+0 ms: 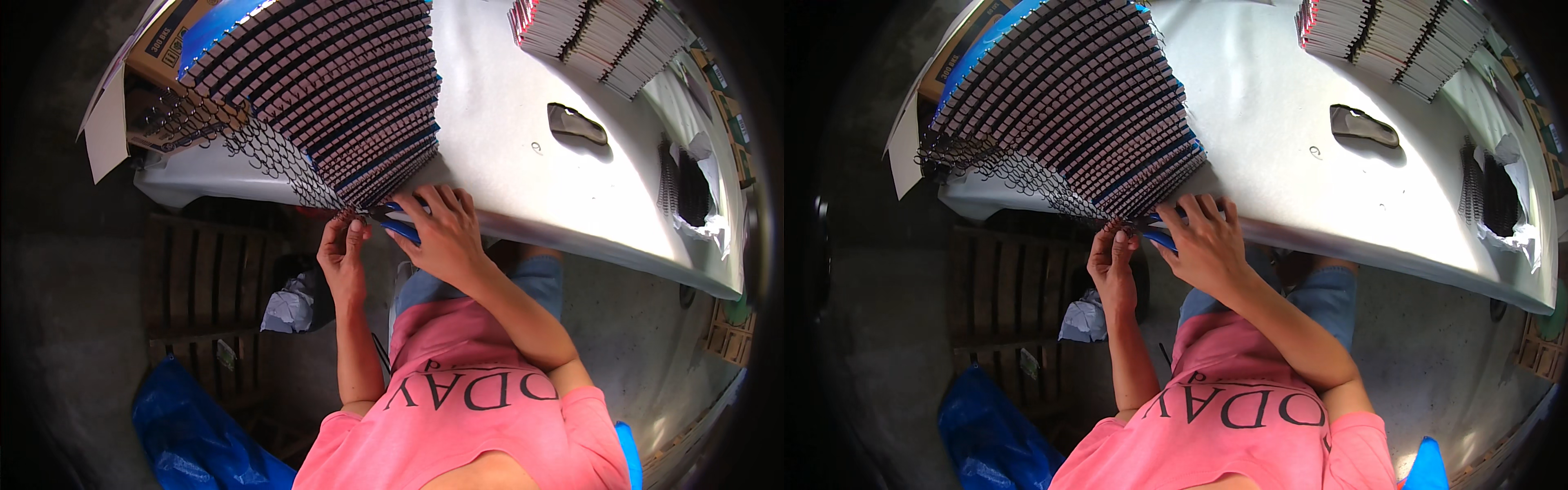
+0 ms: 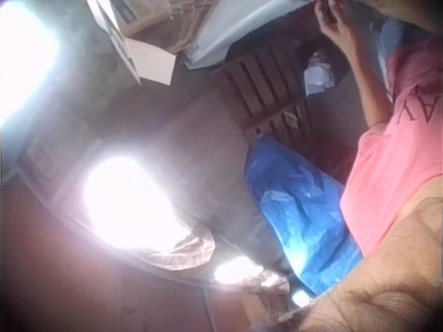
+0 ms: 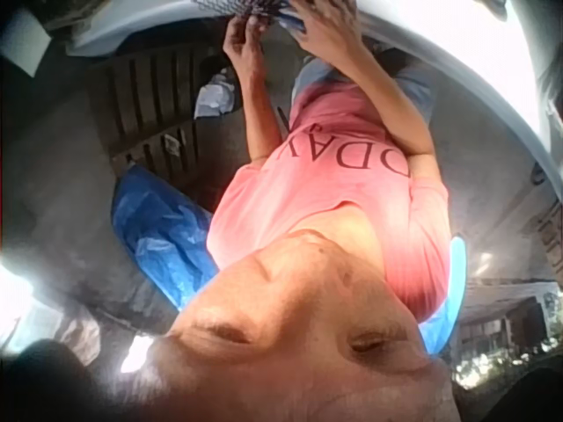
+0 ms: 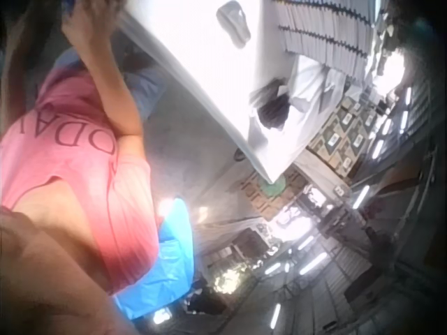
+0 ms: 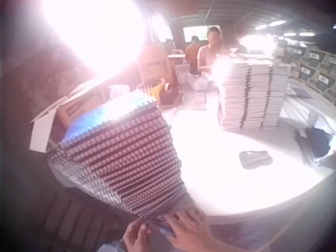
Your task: The person trims the ends of wire spirals on small notebooks using blue nippers, picking up individual notebooks and notebooks from a stack to cut the excess wire.
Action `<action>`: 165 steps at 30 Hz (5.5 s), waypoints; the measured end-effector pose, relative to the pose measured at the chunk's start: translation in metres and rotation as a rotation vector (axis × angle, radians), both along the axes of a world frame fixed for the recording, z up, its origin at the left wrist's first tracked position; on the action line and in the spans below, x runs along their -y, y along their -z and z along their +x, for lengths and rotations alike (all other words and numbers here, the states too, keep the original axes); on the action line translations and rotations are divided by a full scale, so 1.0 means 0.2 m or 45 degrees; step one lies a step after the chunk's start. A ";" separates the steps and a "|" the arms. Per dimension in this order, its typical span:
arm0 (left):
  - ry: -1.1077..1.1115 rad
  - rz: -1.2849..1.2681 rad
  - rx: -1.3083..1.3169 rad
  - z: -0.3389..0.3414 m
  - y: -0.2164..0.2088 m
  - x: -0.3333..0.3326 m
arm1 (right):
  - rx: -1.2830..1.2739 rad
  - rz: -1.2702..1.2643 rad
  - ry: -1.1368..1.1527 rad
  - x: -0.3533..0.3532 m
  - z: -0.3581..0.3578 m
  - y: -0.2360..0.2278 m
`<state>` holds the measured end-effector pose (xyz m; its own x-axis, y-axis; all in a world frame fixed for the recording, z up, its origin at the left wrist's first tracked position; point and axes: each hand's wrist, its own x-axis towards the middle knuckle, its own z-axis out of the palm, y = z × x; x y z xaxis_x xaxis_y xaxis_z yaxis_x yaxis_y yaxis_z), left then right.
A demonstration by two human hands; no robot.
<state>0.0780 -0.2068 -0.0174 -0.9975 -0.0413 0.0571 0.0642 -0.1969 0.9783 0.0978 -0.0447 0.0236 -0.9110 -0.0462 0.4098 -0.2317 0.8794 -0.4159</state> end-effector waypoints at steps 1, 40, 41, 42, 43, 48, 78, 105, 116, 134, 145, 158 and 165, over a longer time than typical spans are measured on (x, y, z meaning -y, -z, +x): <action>-0.001 -0.004 -0.006 0.00 0.00 0.00 | 0.007 -0.015 -0.005 0.00 0.00 0.00; -0.064 0.028 -0.057 -0.02 -0.05 0.01 | -0.010 0.057 -0.014 0.03 -0.01 -0.08; -0.066 0.029 -0.060 -0.02 -0.04 0.01 | -0.044 0.031 -0.004 0.02 0.00 -0.08; -0.069 0.031 -0.062 -0.02 -0.04 0.01 | -0.078 0.005 0.006 0.01 0.00 -0.08; -0.070 0.031 -0.065 -0.02 -0.04 0.01 | -0.071 0.008 0.003 0.00 0.00 -0.08; -0.091 0.032 -0.040 -0.01 -0.05 0.00 | -0.029 0.035 -0.008 -0.01 -0.02 -0.05; -0.057 0.167 -0.024 -0.02 -0.10 0.01 | -0.102 0.006 -0.031 0.01 -0.02 -0.08; -0.050 0.077 -0.086 -0.04 -0.13 0.04 | -0.072 -0.052 -0.030 0.03 -0.03 -0.08; -0.044 0.079 -0.121 -0.04 -0.10 0.04 | 0.045 -0.207 -0.086 0.05 -0.05 -0.08; -0.453 -0.158 -0.190 0.06 -0.17 -0.14 | -0.318 0.086 -0.027 0.04 -0.06 -0.03; -0.266 0.535 0.059 0.00 -0.17 0.06 | -0.177 -0.007 -0.025 0.04 -0.04 -0.07; -0.037 0.827 0.136 -0.07 -0.16 0.02 | -0.122 -0.032 0.019 0.05 -0.02 -0.12; -0.063 0.553 0.016 -0.11 -0.18 -0.01 | -0.049 -0.088 0.010 0.08 -0.03 -0.11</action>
<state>0.0564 -0.2050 0.0180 -0.9943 -0.1063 0.0116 0.0722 -0.5871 0.8063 0.0916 -0.0613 0.0465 -0.8946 -0.0094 0.4468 -0.2420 0.8507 -0.4667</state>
